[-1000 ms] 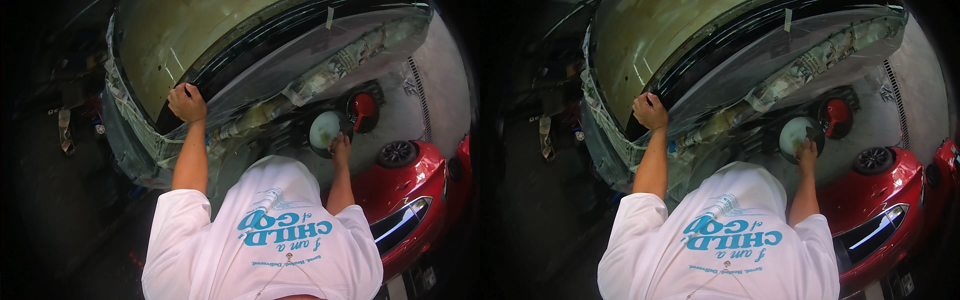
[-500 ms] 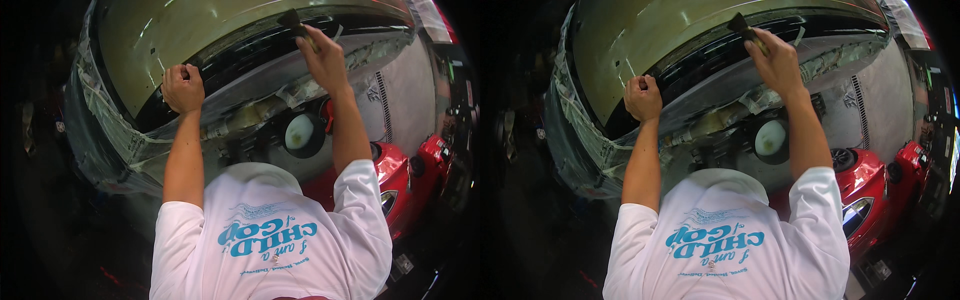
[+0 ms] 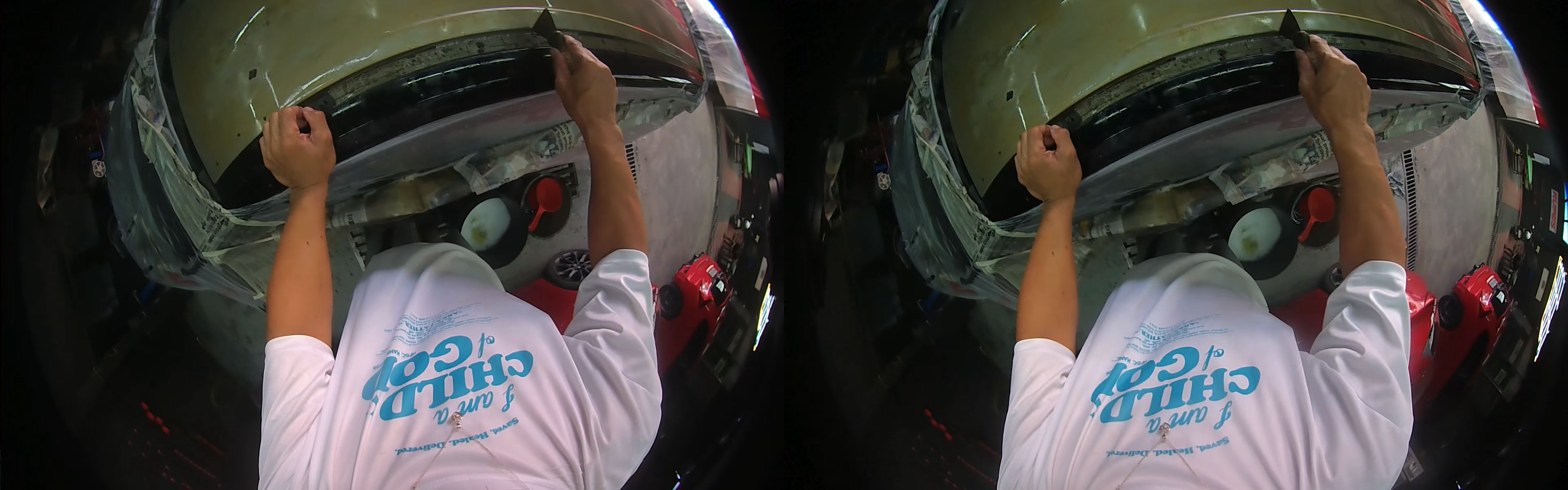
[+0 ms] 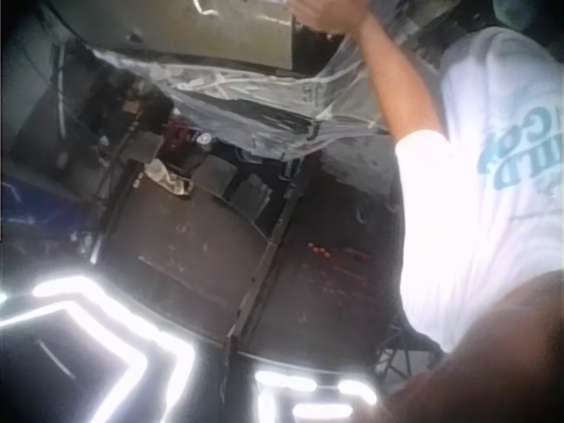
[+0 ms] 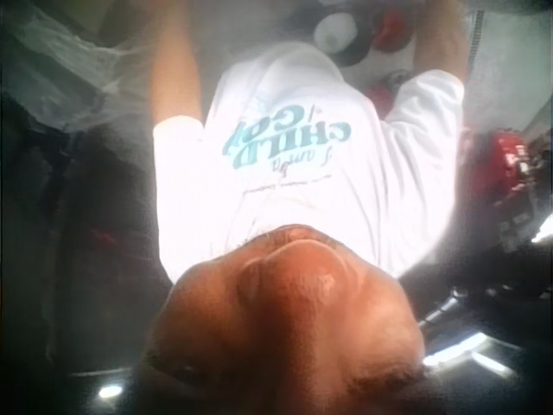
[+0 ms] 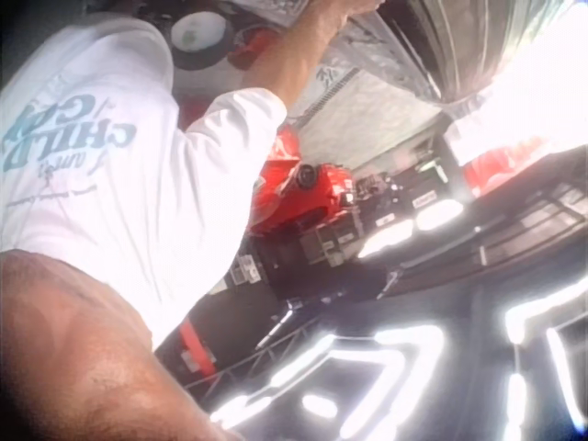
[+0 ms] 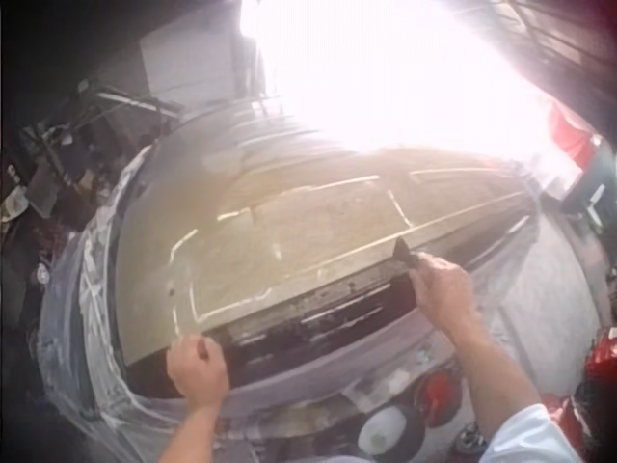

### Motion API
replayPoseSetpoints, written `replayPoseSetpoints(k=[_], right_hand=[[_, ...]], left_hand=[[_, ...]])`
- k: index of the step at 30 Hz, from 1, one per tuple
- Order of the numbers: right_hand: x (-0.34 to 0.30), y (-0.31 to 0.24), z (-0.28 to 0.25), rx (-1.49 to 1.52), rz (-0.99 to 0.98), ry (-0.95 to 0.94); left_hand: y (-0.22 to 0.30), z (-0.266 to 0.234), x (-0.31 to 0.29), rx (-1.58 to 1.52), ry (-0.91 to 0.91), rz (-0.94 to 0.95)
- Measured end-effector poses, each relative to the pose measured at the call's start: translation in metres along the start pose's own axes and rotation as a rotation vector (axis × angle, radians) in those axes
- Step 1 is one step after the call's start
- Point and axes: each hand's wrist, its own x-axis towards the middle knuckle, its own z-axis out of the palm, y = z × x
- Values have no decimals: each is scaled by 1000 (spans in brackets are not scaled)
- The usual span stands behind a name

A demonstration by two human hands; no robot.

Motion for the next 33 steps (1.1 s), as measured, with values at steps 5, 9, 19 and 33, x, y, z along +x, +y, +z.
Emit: replayPoseSetpoints(k=[5, 9, 19, 33], right_hand=[[-15, -92, 3, 173, -169, -120], [-16, -80, 4, 104, -153, -129], [-25, -75, -13, 162, -13, -80], [-14, -105, -9, 8, -188, -264]], left_hand=[[-5, -4, -4, -6, -4, -35], [1, -5, -2, -8, -7, -59], [-3, 0, -4, -10, 8, -22], [-3, 0, -3, -34, 30, -7]])
